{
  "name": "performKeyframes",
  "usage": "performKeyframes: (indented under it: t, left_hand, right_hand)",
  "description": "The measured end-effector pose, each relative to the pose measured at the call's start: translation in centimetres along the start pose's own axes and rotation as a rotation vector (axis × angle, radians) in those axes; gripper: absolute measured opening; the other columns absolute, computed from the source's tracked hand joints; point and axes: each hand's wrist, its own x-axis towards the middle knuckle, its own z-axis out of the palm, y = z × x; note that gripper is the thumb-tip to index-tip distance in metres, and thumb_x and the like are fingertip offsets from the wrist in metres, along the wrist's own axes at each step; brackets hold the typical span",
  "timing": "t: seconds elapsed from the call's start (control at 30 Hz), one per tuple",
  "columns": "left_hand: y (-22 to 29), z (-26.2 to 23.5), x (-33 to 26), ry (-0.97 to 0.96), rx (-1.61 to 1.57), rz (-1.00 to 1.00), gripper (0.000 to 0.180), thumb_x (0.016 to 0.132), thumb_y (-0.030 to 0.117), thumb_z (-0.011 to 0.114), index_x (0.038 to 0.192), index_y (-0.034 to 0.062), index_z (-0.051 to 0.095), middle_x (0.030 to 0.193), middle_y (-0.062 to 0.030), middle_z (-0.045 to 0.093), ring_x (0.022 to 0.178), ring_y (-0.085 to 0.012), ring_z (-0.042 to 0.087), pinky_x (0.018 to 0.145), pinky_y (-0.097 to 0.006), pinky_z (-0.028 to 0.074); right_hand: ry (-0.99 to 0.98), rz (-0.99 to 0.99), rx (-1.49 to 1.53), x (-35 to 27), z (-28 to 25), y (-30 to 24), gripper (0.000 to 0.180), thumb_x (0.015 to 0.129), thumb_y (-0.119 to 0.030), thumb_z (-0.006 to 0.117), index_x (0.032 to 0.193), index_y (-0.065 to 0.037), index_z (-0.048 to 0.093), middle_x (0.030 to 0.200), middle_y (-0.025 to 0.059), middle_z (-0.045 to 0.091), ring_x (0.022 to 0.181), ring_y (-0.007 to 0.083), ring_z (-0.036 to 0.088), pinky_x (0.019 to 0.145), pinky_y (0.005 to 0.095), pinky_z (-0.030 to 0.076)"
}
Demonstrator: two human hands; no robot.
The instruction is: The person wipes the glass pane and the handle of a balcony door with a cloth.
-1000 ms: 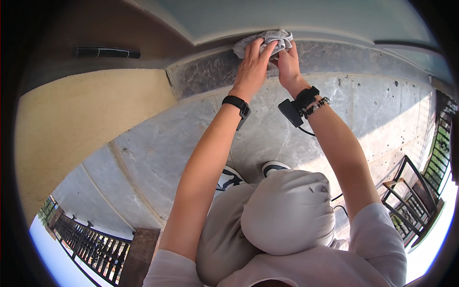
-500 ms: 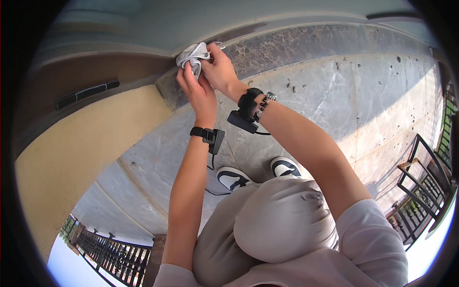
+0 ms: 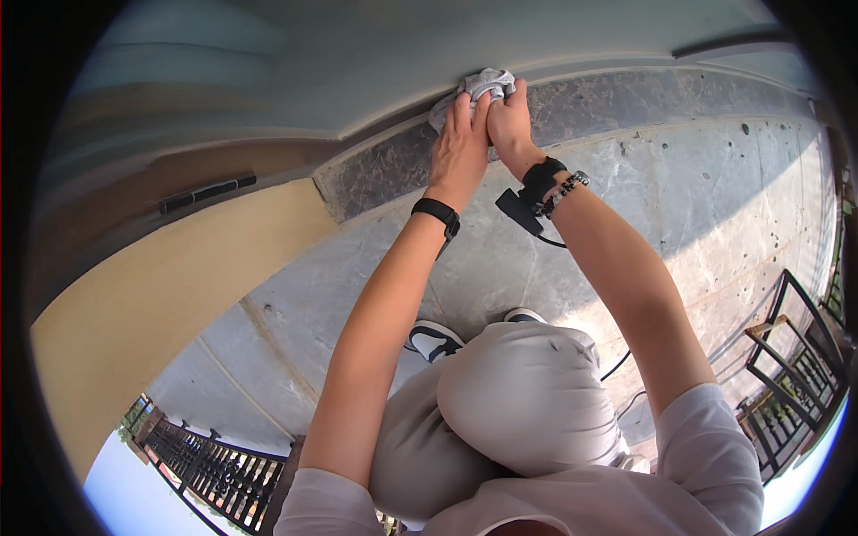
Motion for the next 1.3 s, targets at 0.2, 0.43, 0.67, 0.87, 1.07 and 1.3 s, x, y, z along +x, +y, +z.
performKeyframes:
  t: [0.2, 0.43, 0.67, 0.87, 1.07, 1.3]
  left_hand:
    - [-0.2, -3.0, 2.0, -0.234, 0.106, 0.035, 0.067, 0.091, -0.006, 0.059, 0.155, 0.0064, 0.04, 0.142, -0.0183, 0.043, 0.134, -0.0413, 0.051, 0.106, -0.049, 0.052]
    - [1.5, -5.7, 4.7, -0.533, 0.307, 0.06, 0.055, 0.099, 0.001, 0.05, 0.153, 0.0119, 0.045, 0.133, -0.0146, 0.052, 0.129, -0.0356, 0.058, 0.104, -0.05, 0.052]
    - [-0.1, -2.9, 4.9, -0.463, 0.412, 0.202, 0.053, 0.097, 0.002, 0.054, 0.149, 0.0104, 0.049, 0.129, -0.0132, 0.054, 0.125, -0.0329, 0.061, 0.102, -0.047, 0.054]
    - [-2.0, 0.9, 3.9, -0.413, 0.391, 0.265, 0.051, 0.097, 0.001, 0.055, 0.147, 0.0054, 0.049, 0.126, -0.0138, 0.053, 0.123, -0.0325, 0.061, 0.101, -0.045, 0.055]
    - [-3.1, 1.3, 3.4, -0.404, 0.379, 0.242, 0.052, 0.097, 0.002, 0.054, 0.148, 0.0053, 0.044, 0.128, -0.0139, 0.051, 0.127, -0.0327, 0.057, 0.104, -0.045, 0.053]
    - [-0.7, -0.8, 4.3, -0.568, 0.154, 0.091, 0.062, 0.094, 0.002, 0.059, 0.154, 0.0036, 0.043, 0.143, -0.0177, 0.047, 0.137, -0.0379, 0.05, 0.108, -0.051, 0.051]
  right_hand:
    - [-0.055, 0.037, -0.213, 2.0, -0.5, -0.8, 0.045, 0.099, -0.017, 0.059, 0.137, 0.0, 0.043, 0.122, 0.0347, 0.068, 0.115, 0.0519, 0.065, 0.097, 0.0529, 0.052]
    - [-0.152, 0.336, -0.353, 3.2, -0.7, -1.3, 0.073, 0.094, -0.025, 0.069, 0.152, 0.003, 0.033, 0.134, 0.0354, 0.063, 0.13, 0.0453, 0.062, 0.107, 0.0503, 0.051]
    - [-0.138, 0.276, -0.22, 4.4, -0.8, 1.9, 0.08, 0.095, -0.028, 0.067, 0.155, 0.008, 0.028, 0.131, 0.0365, 0.065, 0.128, 0.0468, 0.062, 0.105, 0.0501, 0.051]
    - [-0.103, 0.211, -0.276, 4.6, -1.1, 4.2, 0.083, 0.094, -0.026, 0.066, 0.156, 0.01, 0.025, 0.128, 0.0367, 0.065, 0.123, 0.0457, 0.064, 0.103, 0.0506, 0.052]
    - [-0.151, 0.226, -0.331, 4.6, -0.3, 3.9, 0.082, 0.094, -0.024, 0.065, 0.156, 0.009, 0.023, 0.128, 0.0365, 0.065, 0.122, 0.0478, 0.064, 0.102, 0.0509, 0.052]
    - [-0.155, 0.119, -0.293, 6.2, -1.6, 7.3, 0.071, 0.098, -0.021, 0.061, 0.158, 0.0, 0.029, 0.135, 0.0336, 0.064, 0.128, 0.0474, 0.061, 0.101, 0.0497, 0.051]
